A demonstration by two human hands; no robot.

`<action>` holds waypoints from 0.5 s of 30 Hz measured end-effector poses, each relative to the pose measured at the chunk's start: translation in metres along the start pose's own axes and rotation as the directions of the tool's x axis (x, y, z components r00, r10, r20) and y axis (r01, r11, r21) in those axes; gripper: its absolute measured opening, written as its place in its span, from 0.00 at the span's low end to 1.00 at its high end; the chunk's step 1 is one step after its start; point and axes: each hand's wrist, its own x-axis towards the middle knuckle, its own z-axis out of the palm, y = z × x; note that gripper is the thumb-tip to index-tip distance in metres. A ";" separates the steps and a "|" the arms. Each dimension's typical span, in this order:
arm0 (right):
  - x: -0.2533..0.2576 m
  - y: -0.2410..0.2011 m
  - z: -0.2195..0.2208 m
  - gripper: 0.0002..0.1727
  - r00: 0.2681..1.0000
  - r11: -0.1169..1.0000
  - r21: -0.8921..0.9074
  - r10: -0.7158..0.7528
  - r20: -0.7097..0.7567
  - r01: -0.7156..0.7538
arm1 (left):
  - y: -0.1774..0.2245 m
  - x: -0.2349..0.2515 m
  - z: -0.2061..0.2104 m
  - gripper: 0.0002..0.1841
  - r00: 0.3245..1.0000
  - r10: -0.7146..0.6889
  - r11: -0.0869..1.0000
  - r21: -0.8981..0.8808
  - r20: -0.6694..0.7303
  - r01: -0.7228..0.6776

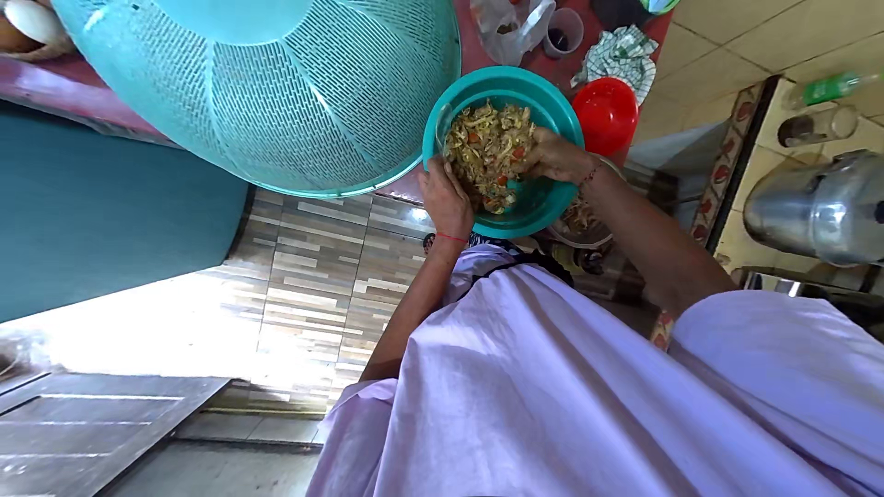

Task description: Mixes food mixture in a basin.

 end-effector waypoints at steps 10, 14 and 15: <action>0.011 0.003 0.003 0.24 0.943 0.766 -0.642 -0.246 -0.225 0.046 | 0.001 0.000 -0.002 0.18 1.000 -0.007 1.000 -0.003 0.013 0.007; 0.011 0.003 0.004 0.31 0.944 0.651 -0.754 -0.294 -0.150 0.083 | 0.000 0.000 -0.001 0.18 1.000 0.004 1.000 -0.003 0.005 -0.004; 0.009 0.003 0.006 0.31 0.948 0.611 -0.783 -0.305 -0.092 0.120 | 0.000 0.000 -0.001 0.18 1.000 0.004 1.000 -0.005 0.006 -0.004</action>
